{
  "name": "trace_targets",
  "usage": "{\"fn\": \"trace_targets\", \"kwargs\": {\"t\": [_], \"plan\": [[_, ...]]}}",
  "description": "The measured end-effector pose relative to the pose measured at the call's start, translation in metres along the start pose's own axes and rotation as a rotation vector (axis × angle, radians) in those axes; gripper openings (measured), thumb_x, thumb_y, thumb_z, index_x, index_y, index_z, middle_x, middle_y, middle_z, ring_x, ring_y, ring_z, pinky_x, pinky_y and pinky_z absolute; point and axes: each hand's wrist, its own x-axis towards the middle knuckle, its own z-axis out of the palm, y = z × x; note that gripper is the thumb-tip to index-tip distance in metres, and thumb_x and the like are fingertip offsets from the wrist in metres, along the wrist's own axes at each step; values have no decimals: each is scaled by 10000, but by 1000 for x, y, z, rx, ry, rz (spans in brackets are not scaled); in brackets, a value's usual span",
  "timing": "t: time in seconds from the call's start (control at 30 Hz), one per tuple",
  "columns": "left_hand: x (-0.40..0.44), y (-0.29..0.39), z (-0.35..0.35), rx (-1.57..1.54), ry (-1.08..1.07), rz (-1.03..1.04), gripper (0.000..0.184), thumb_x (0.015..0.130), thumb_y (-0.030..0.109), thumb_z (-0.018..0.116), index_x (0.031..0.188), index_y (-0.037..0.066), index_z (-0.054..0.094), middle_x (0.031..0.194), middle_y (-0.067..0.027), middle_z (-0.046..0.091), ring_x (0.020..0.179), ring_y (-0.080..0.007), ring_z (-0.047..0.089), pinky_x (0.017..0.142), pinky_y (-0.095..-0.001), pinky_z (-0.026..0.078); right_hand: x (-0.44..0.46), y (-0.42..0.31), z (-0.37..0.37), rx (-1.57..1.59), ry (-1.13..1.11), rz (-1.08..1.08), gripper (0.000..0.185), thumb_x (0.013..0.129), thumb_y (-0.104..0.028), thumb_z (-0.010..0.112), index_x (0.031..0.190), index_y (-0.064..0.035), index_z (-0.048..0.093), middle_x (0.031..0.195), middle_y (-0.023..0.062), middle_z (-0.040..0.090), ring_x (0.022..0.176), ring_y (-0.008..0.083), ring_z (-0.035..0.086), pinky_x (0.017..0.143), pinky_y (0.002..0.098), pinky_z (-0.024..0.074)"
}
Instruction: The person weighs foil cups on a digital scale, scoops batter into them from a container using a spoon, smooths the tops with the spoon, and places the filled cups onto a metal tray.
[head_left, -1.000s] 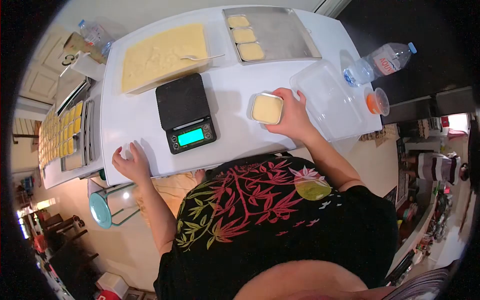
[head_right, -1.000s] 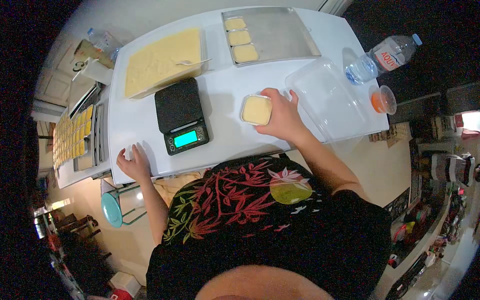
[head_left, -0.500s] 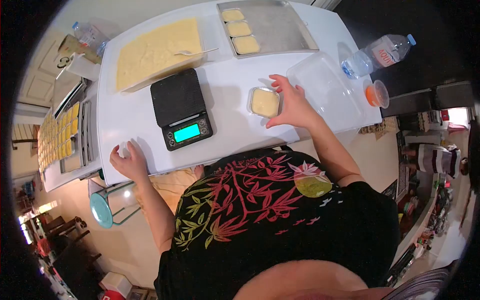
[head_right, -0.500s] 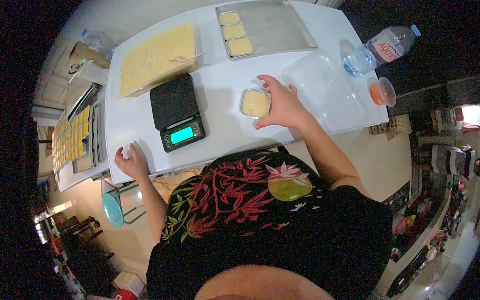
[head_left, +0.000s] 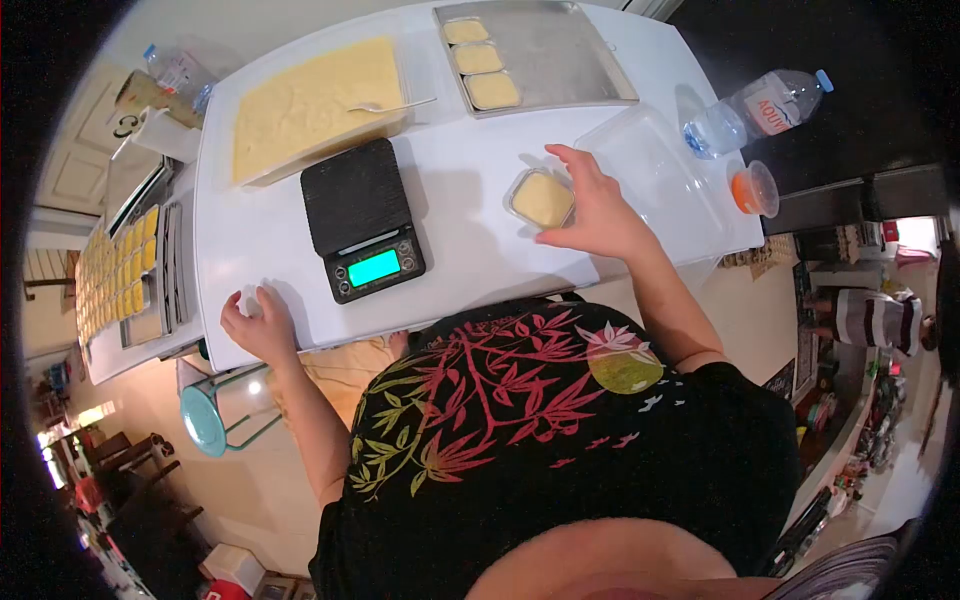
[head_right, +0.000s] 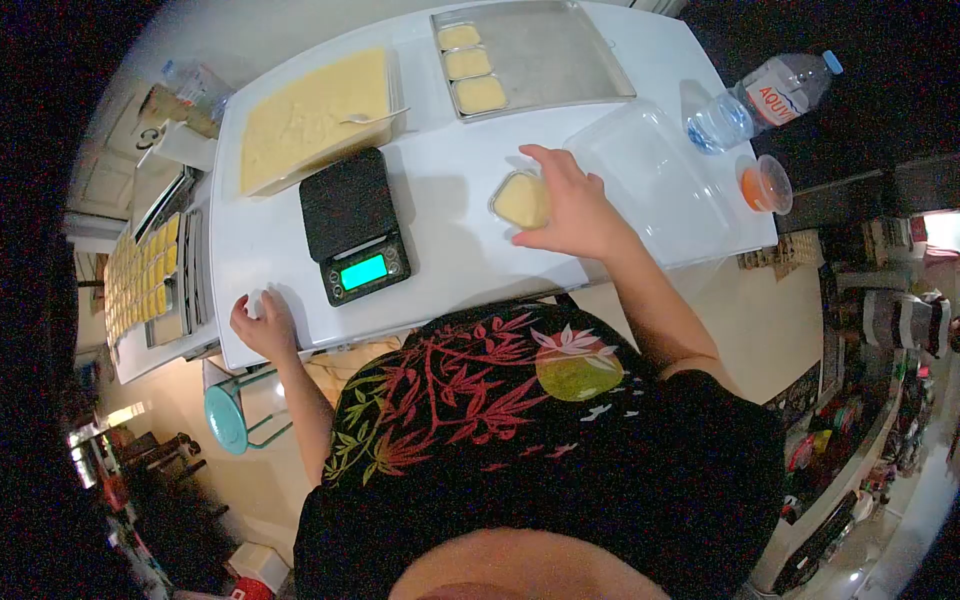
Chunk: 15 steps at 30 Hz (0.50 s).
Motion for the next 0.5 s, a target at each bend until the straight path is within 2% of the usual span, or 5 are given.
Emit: {"fn": "trace_targets", "kwargs": {"t": [0.13,0.33,0.43,0.5], "plan": [[1,-3,1,18,0,42,346,784,221,699,1026,5,578,1044,-182,557,991,-366,539,864,-445,445,5,-6,12,26,-23,122,980,591,-262,832,1419,-171,315,1320,164,489,1241,374,469,998,619,308],[0,-4,2,15,-30,-24,335,782,223,697,1015,11,583,1048,-177,558,1008,-365,536,877,-445,441,9,-6,9,72,-125,60,961,590,-220,818,1414,-195,326,1247,157,557,1200,324,519,985,581,309],[-1,-2,2,7,-23,-23,331,780,216,696,1016,13,584,1047,-184,555,1008,-367,535,878,-445,440,4,-13,12,-113,-26,-29,926,591,-160,776,1405,-213,336,1210,158,576,1189,312,526,956,570,326],[-1,-3,3,14,-17,0,331,780,212,695,1017,11,583,1047,-191,553,1002,-372,536,877,-446,439,10,-14,10,-69,-101,-1,944,585,-175,788,1408,-216,328,1183,164,587,1153,329,549,958,561,334]]}}
